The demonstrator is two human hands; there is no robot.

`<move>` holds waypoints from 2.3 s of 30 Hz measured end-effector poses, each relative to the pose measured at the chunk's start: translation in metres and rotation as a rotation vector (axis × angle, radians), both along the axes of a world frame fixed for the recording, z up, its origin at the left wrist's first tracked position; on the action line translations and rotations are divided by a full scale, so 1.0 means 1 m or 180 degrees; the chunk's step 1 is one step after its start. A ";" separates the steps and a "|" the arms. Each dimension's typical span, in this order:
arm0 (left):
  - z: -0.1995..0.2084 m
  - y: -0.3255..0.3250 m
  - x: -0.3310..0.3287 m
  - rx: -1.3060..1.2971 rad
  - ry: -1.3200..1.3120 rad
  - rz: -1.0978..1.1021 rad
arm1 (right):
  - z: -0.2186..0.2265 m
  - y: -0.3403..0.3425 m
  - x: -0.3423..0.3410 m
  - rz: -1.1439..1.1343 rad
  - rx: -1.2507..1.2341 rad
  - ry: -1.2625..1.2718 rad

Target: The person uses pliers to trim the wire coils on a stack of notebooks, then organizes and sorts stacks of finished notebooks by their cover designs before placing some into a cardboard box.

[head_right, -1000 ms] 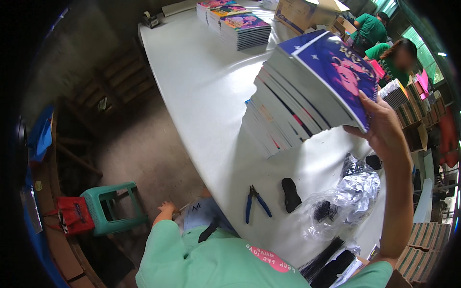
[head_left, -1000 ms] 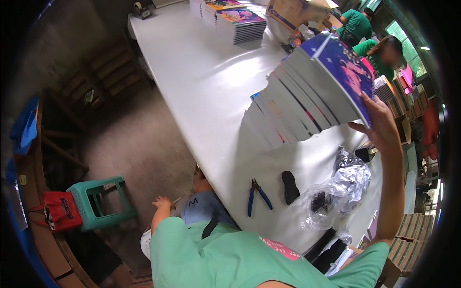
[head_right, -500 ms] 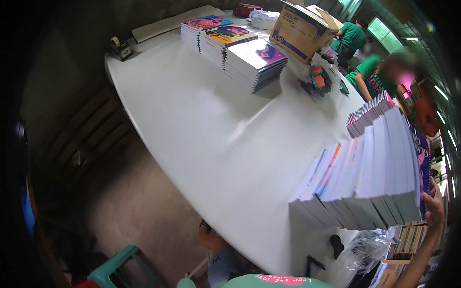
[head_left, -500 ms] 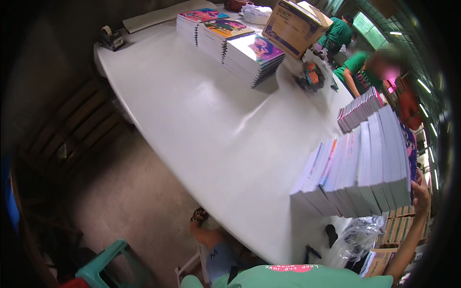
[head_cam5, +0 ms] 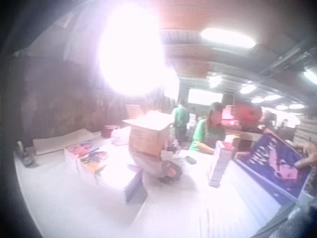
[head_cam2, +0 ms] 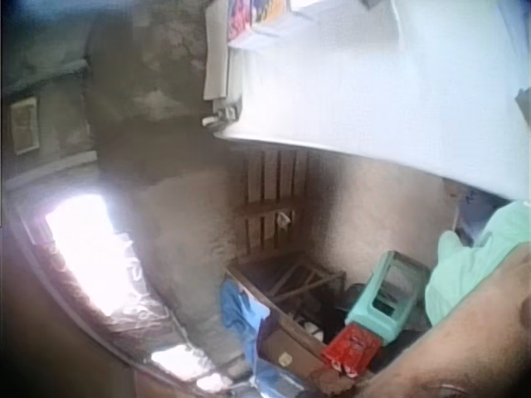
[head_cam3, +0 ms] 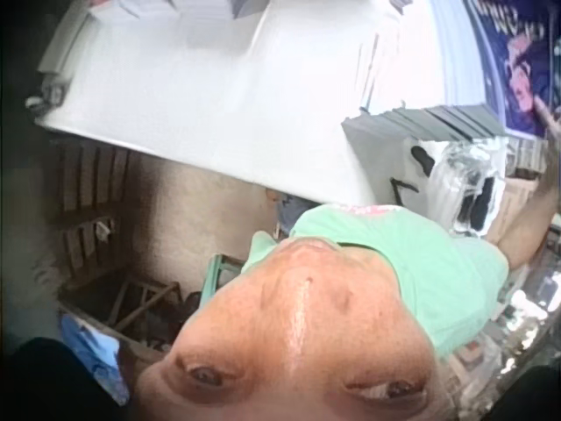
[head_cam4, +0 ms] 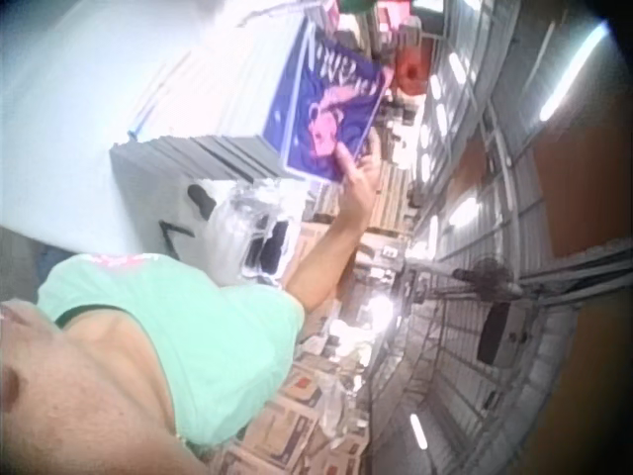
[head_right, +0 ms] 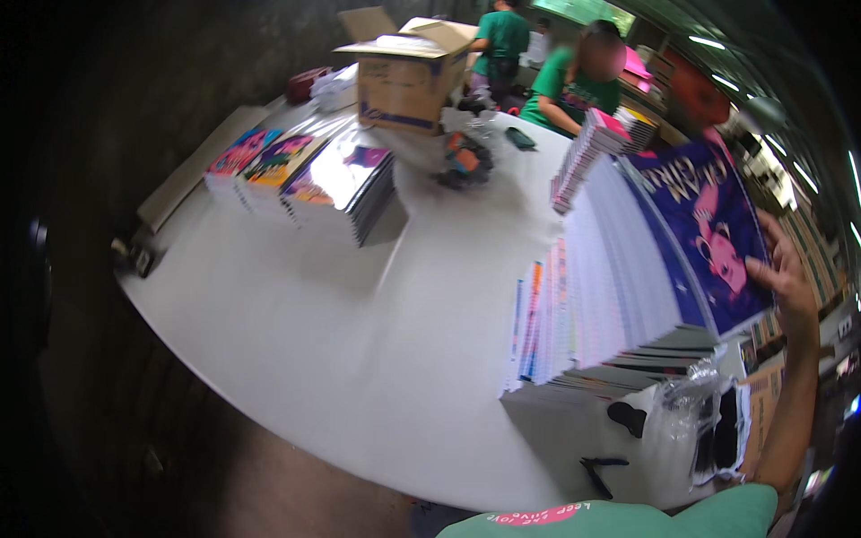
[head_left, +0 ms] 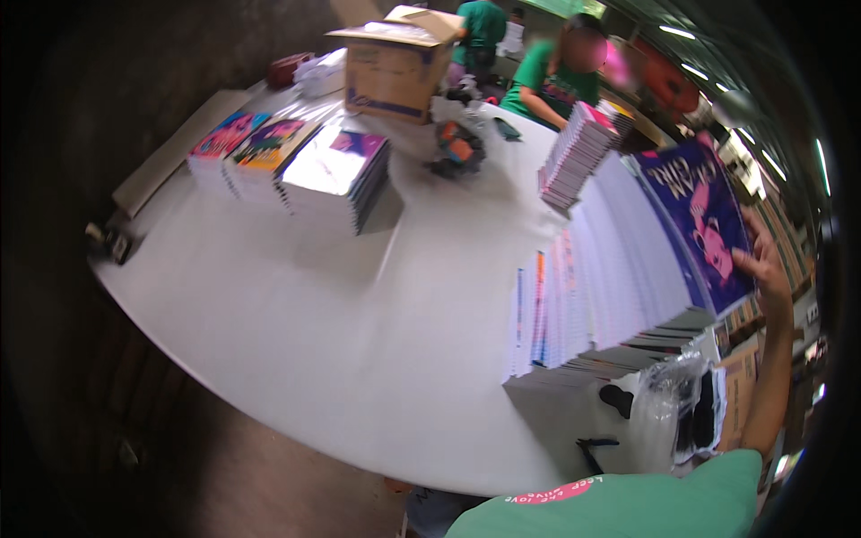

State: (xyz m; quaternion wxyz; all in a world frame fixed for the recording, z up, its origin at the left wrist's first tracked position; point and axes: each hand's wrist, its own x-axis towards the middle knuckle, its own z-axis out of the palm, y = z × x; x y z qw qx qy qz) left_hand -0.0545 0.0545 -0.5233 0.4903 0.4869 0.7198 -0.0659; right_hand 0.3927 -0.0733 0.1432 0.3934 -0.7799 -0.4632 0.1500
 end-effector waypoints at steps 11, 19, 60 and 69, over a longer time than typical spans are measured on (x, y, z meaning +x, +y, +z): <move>-0.028 -0.112 0.049 0.0024 -0.0072 -0.0601 | -0.018 -0.196 -0.037 0.0271 0.0544 -0.1400; 0.017 -0.187 -0.030 0.2543 -0.1133 0.1239 | -0.163 -0.189 -0.108 0.1633 -0.0740 -0.1692; 0.354 -0.199 0.221 0.6291 -0.2519 -0.2978 | -0.298 -0.355 0.164 -0.2596 -0.2072 -0.3476; 0.343 -0.207 0.207 0.6858 -0.2284 -0.2626 | -0.222 -0.322 -0.056 -0.1147 0.1464 0.0441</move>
